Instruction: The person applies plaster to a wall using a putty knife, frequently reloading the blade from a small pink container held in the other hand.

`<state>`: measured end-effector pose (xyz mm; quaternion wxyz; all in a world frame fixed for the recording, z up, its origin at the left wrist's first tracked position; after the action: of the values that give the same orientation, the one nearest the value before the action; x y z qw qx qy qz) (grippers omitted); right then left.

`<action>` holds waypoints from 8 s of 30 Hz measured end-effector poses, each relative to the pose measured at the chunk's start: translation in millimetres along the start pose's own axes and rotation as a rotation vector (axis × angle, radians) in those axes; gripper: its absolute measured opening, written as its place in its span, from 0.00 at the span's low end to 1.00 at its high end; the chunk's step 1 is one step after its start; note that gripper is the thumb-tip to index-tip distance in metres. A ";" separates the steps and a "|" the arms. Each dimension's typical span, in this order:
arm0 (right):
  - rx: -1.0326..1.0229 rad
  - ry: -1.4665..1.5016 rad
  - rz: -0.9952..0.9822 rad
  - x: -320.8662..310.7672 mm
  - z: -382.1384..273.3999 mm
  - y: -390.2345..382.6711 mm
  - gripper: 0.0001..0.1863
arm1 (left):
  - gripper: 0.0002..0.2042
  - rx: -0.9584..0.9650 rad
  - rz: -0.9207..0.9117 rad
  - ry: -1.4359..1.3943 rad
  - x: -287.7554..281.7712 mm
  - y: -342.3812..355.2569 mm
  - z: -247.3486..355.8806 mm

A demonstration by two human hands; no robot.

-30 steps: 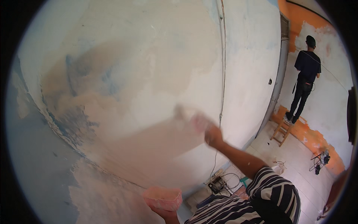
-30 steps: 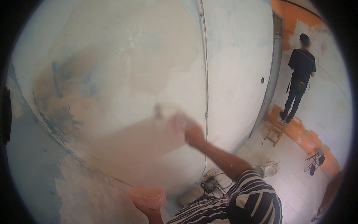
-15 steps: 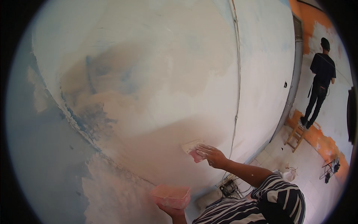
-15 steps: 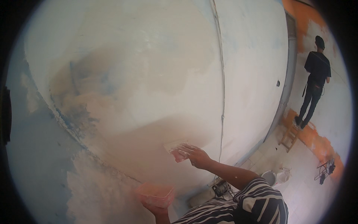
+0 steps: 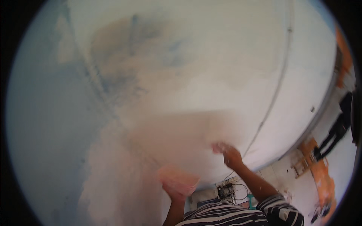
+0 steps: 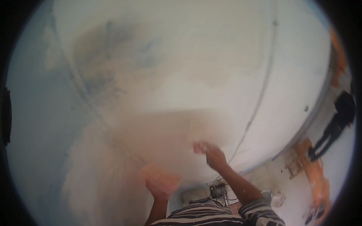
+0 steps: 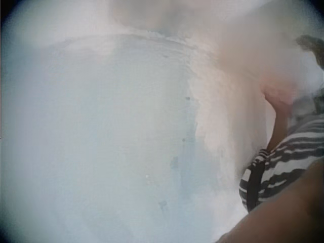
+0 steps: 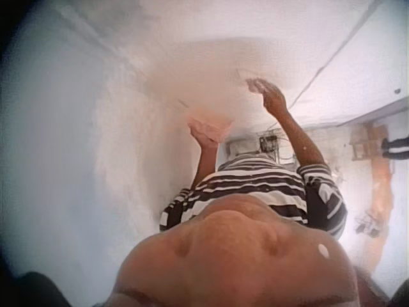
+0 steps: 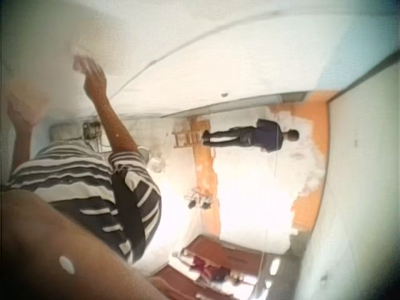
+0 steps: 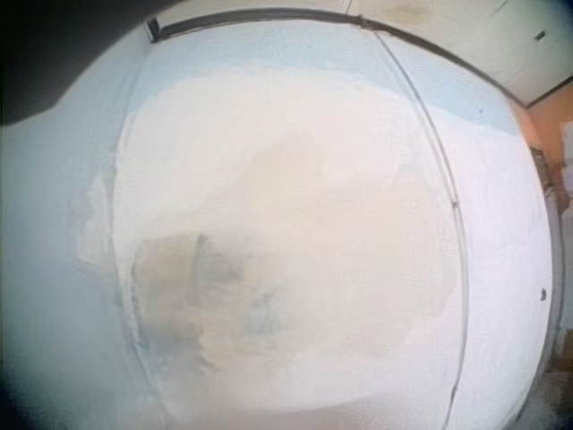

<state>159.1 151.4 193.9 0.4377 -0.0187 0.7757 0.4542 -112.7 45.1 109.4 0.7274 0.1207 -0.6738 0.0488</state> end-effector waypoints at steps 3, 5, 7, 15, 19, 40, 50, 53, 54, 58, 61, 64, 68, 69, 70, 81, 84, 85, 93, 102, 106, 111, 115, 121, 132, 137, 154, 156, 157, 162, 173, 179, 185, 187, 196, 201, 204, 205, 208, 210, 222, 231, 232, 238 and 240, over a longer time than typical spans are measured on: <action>0.100 0.252 -0.108 18.5 -39.3 -38.8 0.24 | 0.29 -0.012 0.050 0.221 -28.7 -12.1 13.3; 0.459 0.369 0.189 5.8 -41.0 -44.0 0.17 | 0.30 0.121 0.242 0.313 14.1 -8.0 12.1; 0.635 0.414 0.198 -11.9 -24.3 -51.0 0.14 | 0.34 0.089 0.305 0.405 42.3 15.0 4.2; 0.713 1.151 0.369 -71.1 -53.5 -2.5 0.20 | 0.35 0.190 -0.040 0.296 105.5 42.7 10.9; 0.836 1.334 0.359 -71.5 -64.3 -3.5 0.23 | 0.35 0.190 -0.087 0.404 126.1 41.2 -1.3; 0.182 0.362 0.268 -65.6 -54.4 -62.5 0.12 | 0.33 0.270 -0.353 0.342 113.0 16.6 18.0; 0.042 1.040 0.306 -97.9 -131.7 35.7 0.17 | 0.36 0.135 -0.256 0.448 104.0 18.6 3.5; 0.190 0.805 0.054 -79.7 -145.8 50.1 0.15 | 0.36 0.148 -0.258 0.442 106.9 14.8 3.6; 0.189 0.805 0.054 -78.1 -147.0 51.4 0.15 | 0.37 0.156 -0.259 0.435 107.6 12.1 6.0; 0.056 0.441 -0.037 -82.9 -159.9 65.1 0.13 | 0.38 0.175 -0.277 0.424 112.2 3.5 16.5; 0.103 0.493 -0.170 -85.0 -170.5 71.4 0.17 | 0.39 0.171 -0.272 0.429 110.5 3.0 19.9; 0.198 0.657 -0.237 -73.4 -170.7 70.8 0.20 | 0.39 0.153 -0.276 0.438 111.6 2.5 20.5; 0.250 0.750 -0.269 -66.0 -177.5 62.5 0.23 | 0.41 0.153 -0.291 0.437 113.2 -2.0 29.4; 0.275 0.768 -0.288 -66.1 -179.5 60.9 0.23 | 0.41 0.151 -0.294 0.435 113.7 -2.4 31.4; 0.285 0.772 -0.360 -67.5 -183.4 60.0 0.24 | 0.41 0.149 -0.296 0.438 113.5 -2.8 34.2; 0.209 0.798 -0.343 -78.3 -222.9 69.9 0.25 | 0.44 0.052 -0.264 0.512 129.8 -10.0 48.6; 0.343 0.933 -0.434 -69.8 -221.3 63.8 0.25 | 0.45 0.059 -0.261 0.503 131.5 -9.8 51.0; 0.236 0.898 -0.443 -70.9 -224.5 65.0 0.24 | 0.45 0.065 -0.260 0.502 132.3 -10.7 51.4; 0.220 0.932 -0.417 -66.3 -225.4 64.1 0.19 | 0.48 0.105 -0.229 0.507 131.2 -9.6 55.6; 0.270 0.923 -0.429 -62.8 -193.7 69.1 0.17 | 0.50 0.174 -0.196 0.543 120.0 -6.1 40.3; 0.270 0.930 -0.426 -58.6 -176.8 62.4 0.16 | 0.52 0.213 -0.191 0.576 114.6 -8.1 33.2; 0.251 0.994 -0.330 -54.5 -167.9 63.4 0.17 | 0.53 0.220 -0.215 0.662 124.6 -12.6 32.7; 0.451 1.151 -0.378 -52.8 -165.3 58.6 0.24 | 0.54 0.197 -0.244 0.801 145.2 -14.0 26.7; 0.419 1.236 -0.353 -56.4 -166.8 53.1 0.17 | 0.57 0.145 -0.236 1.049 189.4 -0.2 7.3; 0.492 1.373 -0.407 -72.8 -162.3 54.9 0.14 | 0.57 0.075 -0.274 0.850 190.3 3.6 18.7; 0.554 1.457 -0.429 -80.7 -153.3 59.9 0.10 | 0.56 0.092 -0.311 0.990 191.4 -0.7 20.9; 0.844 1.906 -0.133 -93.8 -89.7 89.7 0.11 | 0.47 0.406 0.025 0.887 168.7 2.4 19.2; 0.788 1.876 -0.020 -125.7 -86.9 102.9 0.12 | 0.42 0.370 0.043 0.728 154.2 -3.3 19.9; 0.811 1.876 0.055 -129.2 -83.8 108.4 0.12 | 0.39 0.338 0.075 0.674 140.1 -6.5 22.2; 0.671 2.016 0.199 -144.6 -83.7 144.3 0.09 | 0.40 0.268 0.009 0.564 110.4 -19.7 11.8; -0.281 0.877 0.746 -252.7 -134.3 301.6 0.07 | 0.43 0.147 -0.137 0.405 100.4 9.5 15.8; -0.580 -0.008 0.682 -287.5 -211.3 358.7 0.23 | 0.43 0.148 -0.099 0.478 102.2 -9.5 44.6; -0.585 -0.506 0.795 -257.7 -233.6 386.6 0.26 | 0.41 0.067 0.015 0.448 97.8 -21.0 54.9; -0.586 -0.563 0.775 -248.7 -231.5 395.3 0.25 | 0.40 0.024 -0.044 0.493 102.6 -21.1 56.8; -0.626 -0.741 0.522 -158.9 -229.8 328.9 0.23 | 0.36 0.088 0.006 0.524 104.5 -24.7 61.4; -0.728 -0.443 0.472 -225.5 -250.9 311.8 0.23 | 0.33 0.043 -0.062 0.510 125.2 -14.9 51.5; -0.489 -0.469 0.630 -270.9 -234.6 378.4 0.24 | 0.33 0.066 0.018 0.536 124.9 -20.1 45.8; -0.480 -0.471 0.630 -253.7 -224.9 377.1 0.24 | 0.34 0.048 0.046 0.514 119.3 -20.4 46.1; -0.565 -0.727 0.393 -162.3 -204.7 344.3 0.25 | 0.35 0.124 0.124 0.503 111.7 -22.3 44.6; -0.721 -0.593 0.128 -120.2 -222.0 280.3 0.26 | 0.36 0.078 -0.017 0.503 82.6 -19.2 58.4; -0.633 -0.897 0.477 -160.1 -194.6 332.9 0.23 | 0.39 0.047 0.036 0.527 102.9 -32.7 41.7; -0.167 -0.573 0.953 -332.5 -189.6 366.0 0.23 | 0.41 0.017 -0.056 0.538 96.0 -33.4 41.8; -0.154 -0.613 0.947 -334.9 -178.9 375.5 0.21 | 0.41 0.025 -0.044 0.539 95.8 -34.1 43.0; -0.867 -0.323 0.339 -130.7 -224.4 279.2 0.21 | 0.40 0.031 -0.005 0.551 77.6 -33.8 51.2; -0.707 -0.410 -0.052 -155.8 -234.2 274.0 0.20 | 0.40 0.059 -0.010 0.590 101.8 -35.7 49.6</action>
<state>-16.8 85.8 538.8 0.5614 -0.0968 0.4675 0.6759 -143.6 -10.7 209.5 0.8883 0.1256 -0.4309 0.0976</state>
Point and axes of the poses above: each hand's wrist, its own y-axis towards the middle knuckle, its own x-axis out of the palm, z = x × y, the point moved 4 cm from there along y, towards the middle knuckle, and after that the axes turned 2 degrees about -y, right-handed, at the moved point
